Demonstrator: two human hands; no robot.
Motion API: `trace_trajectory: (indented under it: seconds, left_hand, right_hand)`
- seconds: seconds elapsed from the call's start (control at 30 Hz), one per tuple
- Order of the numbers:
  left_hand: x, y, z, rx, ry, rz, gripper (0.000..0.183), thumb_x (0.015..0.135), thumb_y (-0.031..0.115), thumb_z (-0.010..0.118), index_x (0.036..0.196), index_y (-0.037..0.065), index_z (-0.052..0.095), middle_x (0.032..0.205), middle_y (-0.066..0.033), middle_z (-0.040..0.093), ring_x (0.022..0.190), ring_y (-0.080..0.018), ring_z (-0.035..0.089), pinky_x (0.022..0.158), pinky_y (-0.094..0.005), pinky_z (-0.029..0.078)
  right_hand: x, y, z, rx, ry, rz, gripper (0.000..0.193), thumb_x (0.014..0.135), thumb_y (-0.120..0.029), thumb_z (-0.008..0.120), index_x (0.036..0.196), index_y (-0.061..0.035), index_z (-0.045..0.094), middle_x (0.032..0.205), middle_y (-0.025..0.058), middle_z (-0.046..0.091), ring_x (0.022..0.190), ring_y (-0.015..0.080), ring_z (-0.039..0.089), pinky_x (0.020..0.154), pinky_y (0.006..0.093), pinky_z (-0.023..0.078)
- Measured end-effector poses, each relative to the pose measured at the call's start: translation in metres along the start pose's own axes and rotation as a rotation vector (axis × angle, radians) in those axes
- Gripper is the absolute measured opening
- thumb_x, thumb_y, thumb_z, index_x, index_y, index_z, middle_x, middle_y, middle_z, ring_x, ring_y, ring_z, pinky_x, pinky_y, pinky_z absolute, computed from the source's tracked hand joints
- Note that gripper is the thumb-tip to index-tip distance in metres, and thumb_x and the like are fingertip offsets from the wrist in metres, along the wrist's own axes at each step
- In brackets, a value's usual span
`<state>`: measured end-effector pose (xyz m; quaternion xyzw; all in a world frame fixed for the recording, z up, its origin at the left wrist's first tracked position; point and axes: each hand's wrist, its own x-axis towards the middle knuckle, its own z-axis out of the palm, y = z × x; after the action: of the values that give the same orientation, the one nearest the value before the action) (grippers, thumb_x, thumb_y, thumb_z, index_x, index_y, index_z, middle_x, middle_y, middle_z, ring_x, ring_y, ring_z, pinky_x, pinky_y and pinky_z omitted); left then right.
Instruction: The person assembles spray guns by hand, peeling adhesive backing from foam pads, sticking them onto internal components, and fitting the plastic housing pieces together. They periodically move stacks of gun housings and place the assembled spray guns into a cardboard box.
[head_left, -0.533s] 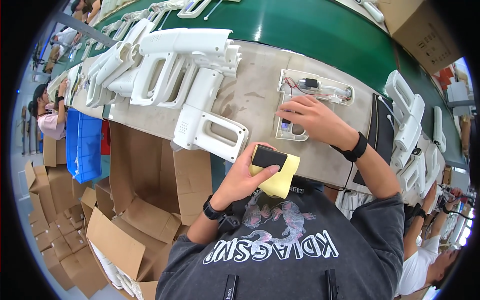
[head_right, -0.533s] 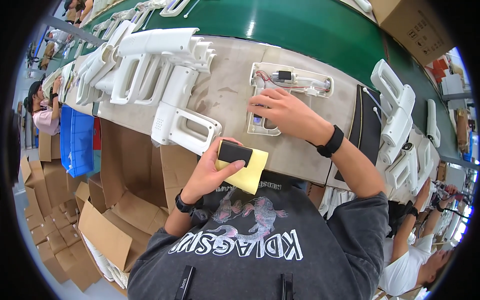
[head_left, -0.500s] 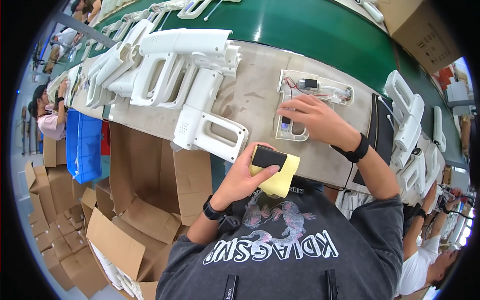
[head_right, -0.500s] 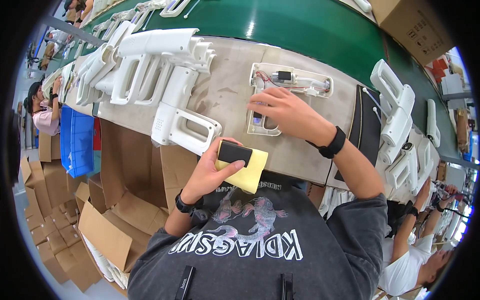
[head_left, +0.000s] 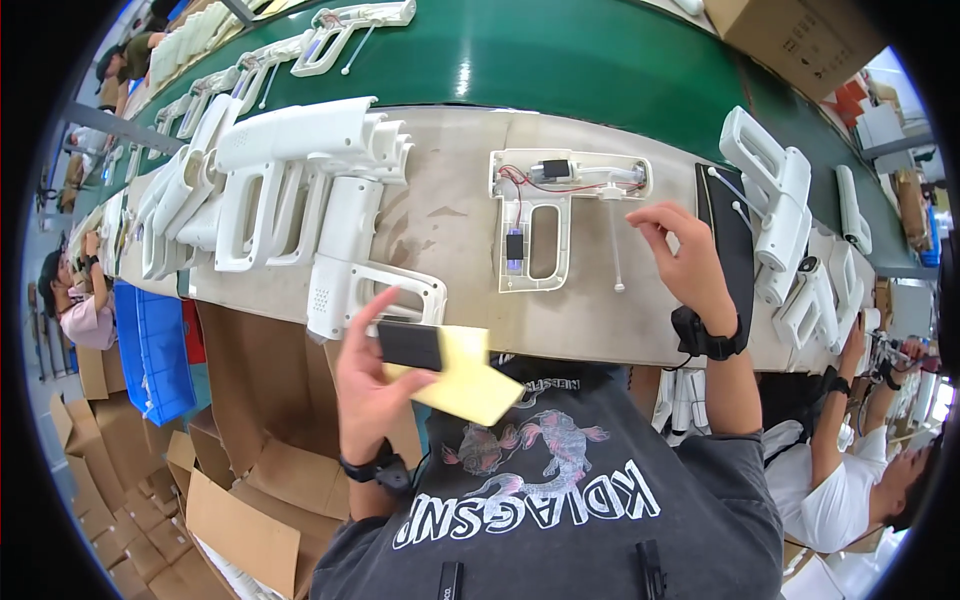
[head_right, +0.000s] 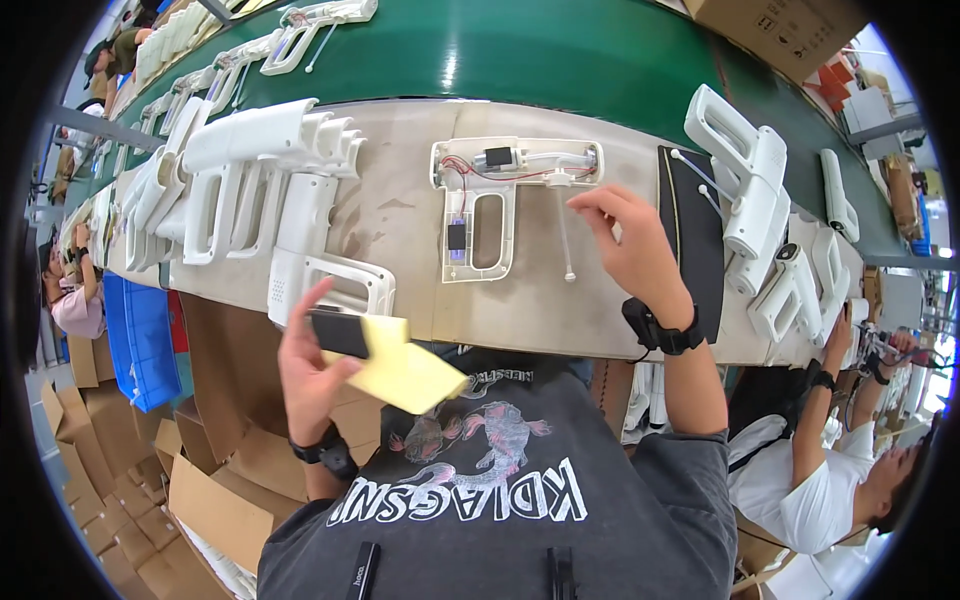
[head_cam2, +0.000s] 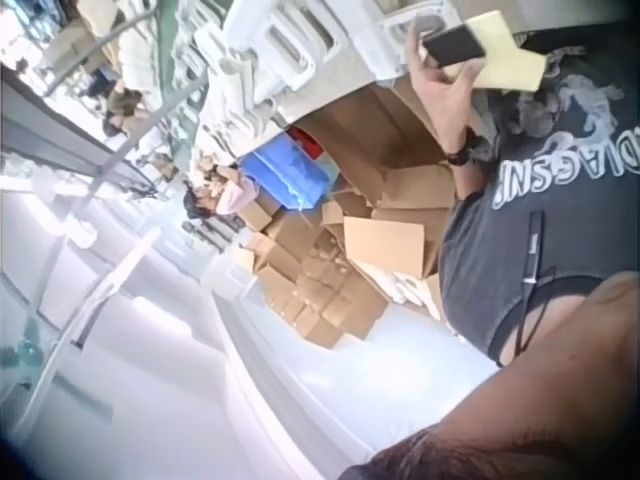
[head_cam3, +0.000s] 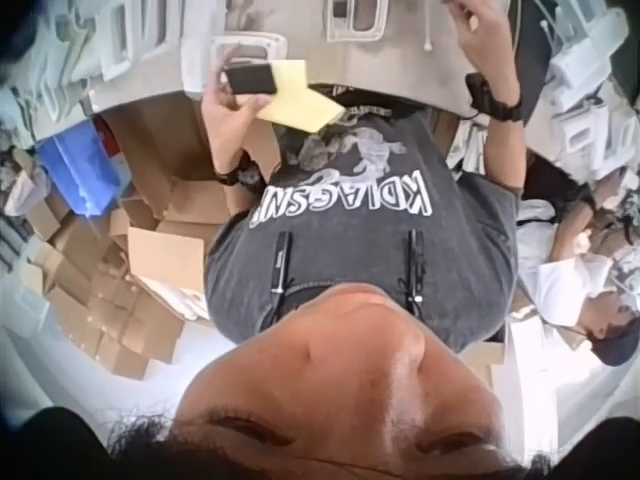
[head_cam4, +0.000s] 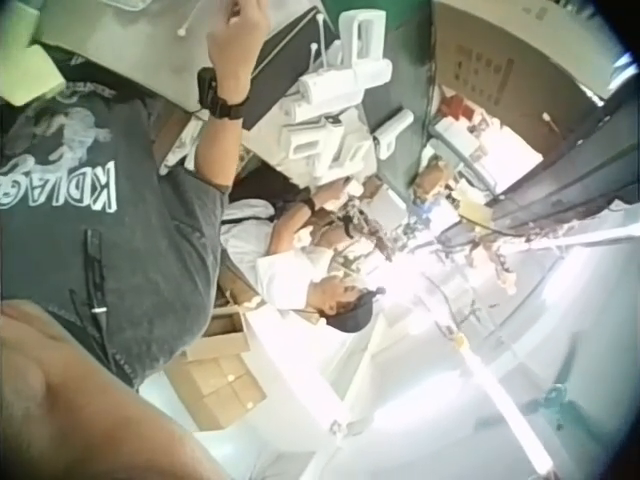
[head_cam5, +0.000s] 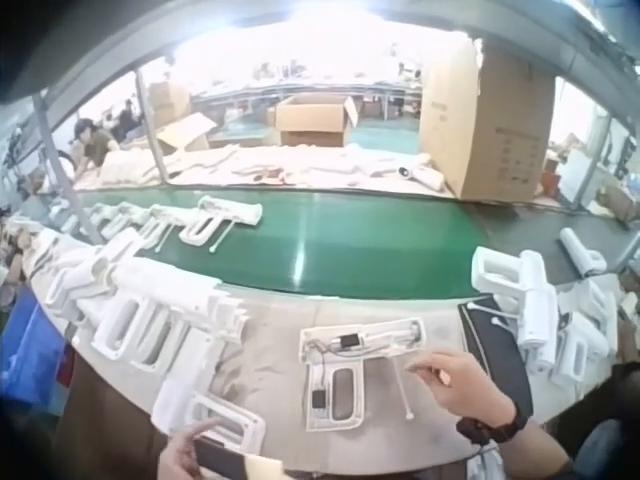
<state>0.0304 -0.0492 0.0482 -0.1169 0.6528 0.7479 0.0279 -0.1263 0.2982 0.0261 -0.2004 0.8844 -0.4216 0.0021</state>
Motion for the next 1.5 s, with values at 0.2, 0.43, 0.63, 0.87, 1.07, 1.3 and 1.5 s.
trace_trajectory:
  seconds: [0.2, 0.43, 0.63, 0.87, 1.07, 1.3, 1.5]
  left_hand:
    - [-0.014, -0.002, -0.039, 0.112, 0.324, 0.067, 0.056, 0.074, 0.005, 0.061, 0.130, 0.000, 0.053, 0.109, -0.0038, 0.061, 0.102, -0.0119, 0.059, 0.094, -0.0248, 0.047]
    - [-0.005, -0.006, -0.020, 0.178, 0.186, 0.120, 0.055, 0.080, 0.026, 0.080, 0.122, 0.001, 0.056, 0.110, -0.0034, 0.060, 0.104, -0.0122, 0.058, 0.092, -0.0270, 0.047]
    - [0.004, -0.010, 0.001, 0.216, 0.204, 0.115, 0.063, 0.074, 0.024, 0.089, 0.123, 0.001, 0.056, 0.116, -0.0048, 0.059, 0.107, -0.0146, 0.059, 0.095, -0.0293, 0.047]
    - [0.001, -0.018, -0.025, 0.243, 0.427, 0.243, 0.057, 0.080, 0.021, 0.085, 0.123, -0.002, 0.055, 0.119, -0.0072, 0.058, 0.109, -0.0169, 0.059, 0.099, -0.0315, 0.046]
    - [-0.005, -0.011, -0.036, 0.150, 0.435, 0.280, 0.047, 0.088, 0.016, 0.075, 0.126, -0.001, 0.054, 0.117, -0.0070, 0.061, 0.109, -0.0152, 0.058, 0.099, -0.0298, 0.045]
    - [-0.021, 0.005, -0.067, -0.189, 0.528, 0.295, 0.047, 0.087, 0.006, 0.069, 0.130, 0.000, 0.052, 0.118, -0.0043, 0.061, 0.109, -0.0129, 0.058, 0.099, -0.0283, 0.044]
    - [-0.010, 0.024, -0.065, -0.090, 0.447, 0.288, 0.074, 0.071, -0.002, 0.080, 0.139, 0.000, 0.051, 0.114, -0.0017, 0.064, 0.103, -0.0105, 0.062, 0.091, -0.0251, 0.050]
  right_hand:
    - [0.009, 0.005, 0.024, 0.084, -0.066, 0.064, 0.014, 0.090, -0.001, 0.069, 0.104, -0.0009, 0.071, 0.087, 0.0069, 0.065, 0.069, 0.0138, 0.054, 0.064, 0.0272, 0.045]
    - [0.065, 0.022, 0.036, -0.209, 0.069, -0.291, 0.033, 0.083, -0.003, 0.074, 0.116, -0.0060, 0.069, 0.107, 0.0092, 0.068, 0.104, 0.0281, 0.060, 0.090, 0.0380, 0.049]
    - [0.082, 0.035, 0.059, -0.186, -0.027, -0.285, 0.054, 0.081, 0.000, 0.073, 0.132, -0.0090, 0.060, 0.111, 0.0082, 0.069, 0.109, 0.0289, 0.060, 0.101, 0.0425, 0.044]
    - [0.087, 0.032, 0.055, -0.097, -0.075, -0.192, 0.055, 0.080, 0.001, 0.074, 0.132, -0.0095, 0.060, 0.107, 0.0069, 0.071, 0.105, 0.0283, 0.062, 0.100, 0.0411, 0.045]
    - [0.089, 0.036, 0.056, -0.284, -0.031, -0.346, 0.039, 0.077, -0.010, 0.080, 0.115, -0.0063, 0.071, 0.102, 0.0111, 0.073, 0.100, 0.0291, 0.065, 0.091, 0.0398, 0.049]
    - [0.114, -0.054, 0.045, -0.090, 0.040, -0.178, 0.031, 0.085, -0.013, 0.077, 0.114, -0.0039, 0.071, 0.104, 0.0135, 0.072, 0.099, 0.0304, 0.066, 0.092, 0.0407, 0.049]
    - [0.183, -0.141, 0.142, -0.188, 0.139, -0.844, 0.076, 0.084, -0.027, 0.080, 0.147, -0.0055, 0.043, 0.122, 0.0180, 0.066, 0.107, 0.0395, 0.064, 0.094, 0.0463, 0.051]
